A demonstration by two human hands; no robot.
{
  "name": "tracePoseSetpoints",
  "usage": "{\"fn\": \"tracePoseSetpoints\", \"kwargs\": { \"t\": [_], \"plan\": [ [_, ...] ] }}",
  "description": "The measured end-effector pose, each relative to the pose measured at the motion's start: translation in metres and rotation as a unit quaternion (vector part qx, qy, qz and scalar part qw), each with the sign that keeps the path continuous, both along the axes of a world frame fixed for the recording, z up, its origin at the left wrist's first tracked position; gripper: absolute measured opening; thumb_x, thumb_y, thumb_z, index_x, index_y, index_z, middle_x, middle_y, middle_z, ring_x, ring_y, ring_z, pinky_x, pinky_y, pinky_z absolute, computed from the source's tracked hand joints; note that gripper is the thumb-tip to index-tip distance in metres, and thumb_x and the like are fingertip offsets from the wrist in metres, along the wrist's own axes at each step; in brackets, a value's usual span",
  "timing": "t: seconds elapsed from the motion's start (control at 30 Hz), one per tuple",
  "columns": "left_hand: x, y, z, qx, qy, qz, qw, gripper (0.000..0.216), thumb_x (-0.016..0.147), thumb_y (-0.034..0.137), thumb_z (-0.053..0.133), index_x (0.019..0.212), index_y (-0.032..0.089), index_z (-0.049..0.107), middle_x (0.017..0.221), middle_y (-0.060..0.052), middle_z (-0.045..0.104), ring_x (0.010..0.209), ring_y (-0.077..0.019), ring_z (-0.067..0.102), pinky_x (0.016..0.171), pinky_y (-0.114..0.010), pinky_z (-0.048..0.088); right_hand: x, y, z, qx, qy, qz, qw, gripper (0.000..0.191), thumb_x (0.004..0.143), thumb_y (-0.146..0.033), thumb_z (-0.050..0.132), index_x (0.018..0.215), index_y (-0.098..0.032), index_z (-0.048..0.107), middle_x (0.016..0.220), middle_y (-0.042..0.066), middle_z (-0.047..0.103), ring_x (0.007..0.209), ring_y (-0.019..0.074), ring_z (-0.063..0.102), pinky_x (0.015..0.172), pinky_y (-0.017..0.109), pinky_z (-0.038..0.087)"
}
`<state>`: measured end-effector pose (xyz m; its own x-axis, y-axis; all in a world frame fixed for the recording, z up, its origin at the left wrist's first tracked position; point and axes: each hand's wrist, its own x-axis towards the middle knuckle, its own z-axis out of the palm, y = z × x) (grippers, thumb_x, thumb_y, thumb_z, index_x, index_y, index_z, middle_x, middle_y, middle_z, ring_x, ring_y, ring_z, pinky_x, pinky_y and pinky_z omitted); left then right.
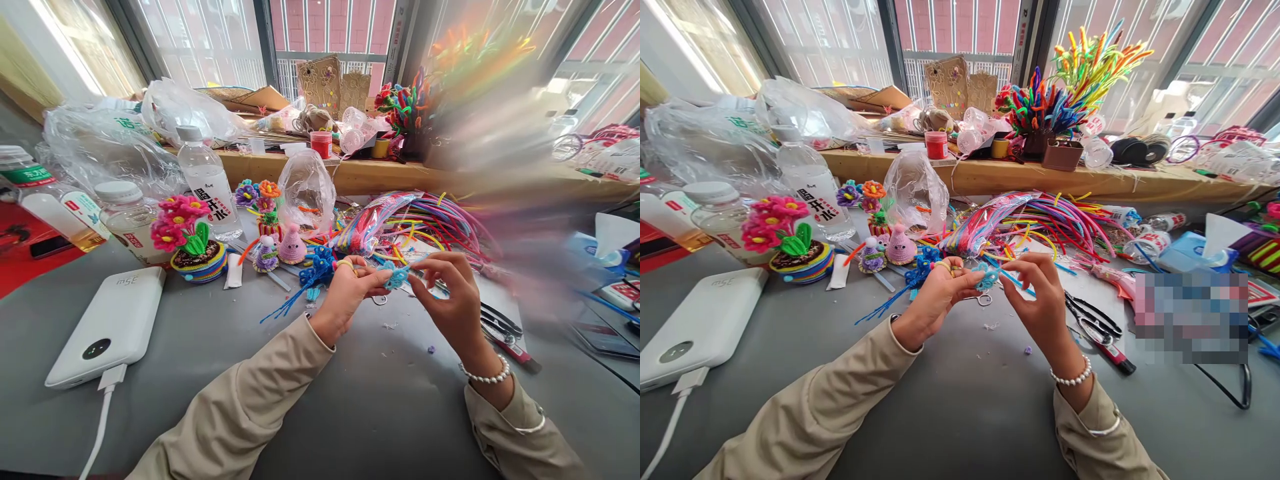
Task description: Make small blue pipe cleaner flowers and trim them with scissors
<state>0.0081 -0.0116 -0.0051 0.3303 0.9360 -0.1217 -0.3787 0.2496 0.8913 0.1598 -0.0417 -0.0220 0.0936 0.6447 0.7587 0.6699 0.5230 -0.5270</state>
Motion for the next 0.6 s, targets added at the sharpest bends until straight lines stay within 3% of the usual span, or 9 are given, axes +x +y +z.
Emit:
{"fn": "tracePoseSetpoints", "kwargs": {
  "t": [0.07, 0.13, 0.23, 0.33, 0.6],
  "plan": [
    [0.0002, -0.0003, -0.0001, 0.002, 0.0, -0.004, 1.0, 0.044, 0.058, 0.018, 0.07, 0.077, 0.019, 0.03, 0.055, 0.008, 0.05, 0.051, -0.0059, 0.052, 0.059, -0.024, 0.049, -0.0013, -0.0014, -0.0003, 0.003, -0.034, -0.007, 0.999, 0.005, 0.074, -0.019, 0.058, 0.078, -0.02, 0.059, 0.08, 0.003, 0.052, 0.059, 0.0105, 0.046, 0.057, 0.027, 0.044],
    [0.0007, -0.0006, 0.0, 0.006, 0.004, -0.005, 1.0, 0.044, 0.059, 0.018, 0.07, 0.077, 0.019, 0.03, 0.055, 0.009, 0.049, 0.051, -0.0059, 0.052, 0.059, -0.025, 0.048, -0.0015, -0.0013, -0.001, -0.053, -0.013, 0.022, 0.998, 0.003, 0.075, -0.021, 0.057, 0.077, -0.019, 0.058, 0.077, 0.003, 0.055, 0.061, 0.0116, 0.049, 0.058, 0.027, 0.045],
    [0.0013, -0.0008, -0.0001, 0.019, 0.013, 0.004, 1.0, 0.043, 0.059, 0.016, 0.069, 0.077, 0.019, 0.029, 0.054, 0.01, 0.047, 0.051, -0.0057, 0.051, 0.059, -0.025, 0.047, 0.0011, 0.0006, -0.001, -0.174, 0.093, 0.088, 0.976, 0.012, 0.077, -0.029, 0.055, 0.076, -0.018, 0.059, 0.07, 0.002, 0.057, 0.062, 0.0126, 0.053, 0.059, 0.027, 0.047],
    [0.0013, -0.0008, -0.0014, 0.048, 0.03, 0.003, 0.998, 0.044, 0.059, 0.016, 0.069, 0.076, 0.019, 0.029, 0.054, 0.01, 0.047, 0.051, -0.006, 0.051, 0.058, -0.024, 0.046, 0.0046, 0.0029, -0.0005, -0.242, 0.19, 0.121, 0.944, 0.021, 0.076, -0.036, 0.055, 0.07, -0.017, 0.061, 0.059, 0.0, 0.054, 0.056, 0.0115, 0.051, 0.055, 0.025, 0.044],
    [-0.0001, -0.0015, -0.0054, 0.178, 0.108, -0.029, 0.978, 0.04, 0.061, 0.023, 0.068, 0.076, 0.02, 0.031, 0.058, 0.006, 0.054, 0.056, -0.0087, 0.053, 0.057, -0.022, 0.039, -0.0012, 0.0058, -0.0013, -0.263, 0.326, 0.15, 0.895, 0.021, 0.068, -0.036, 0.065, 0.06, -0.017, 0.058, 0.055, -0.003, 0.051, 0.051, 0.0077, 0.043, 0.05, 0.021, 0.037]
  ]
}}
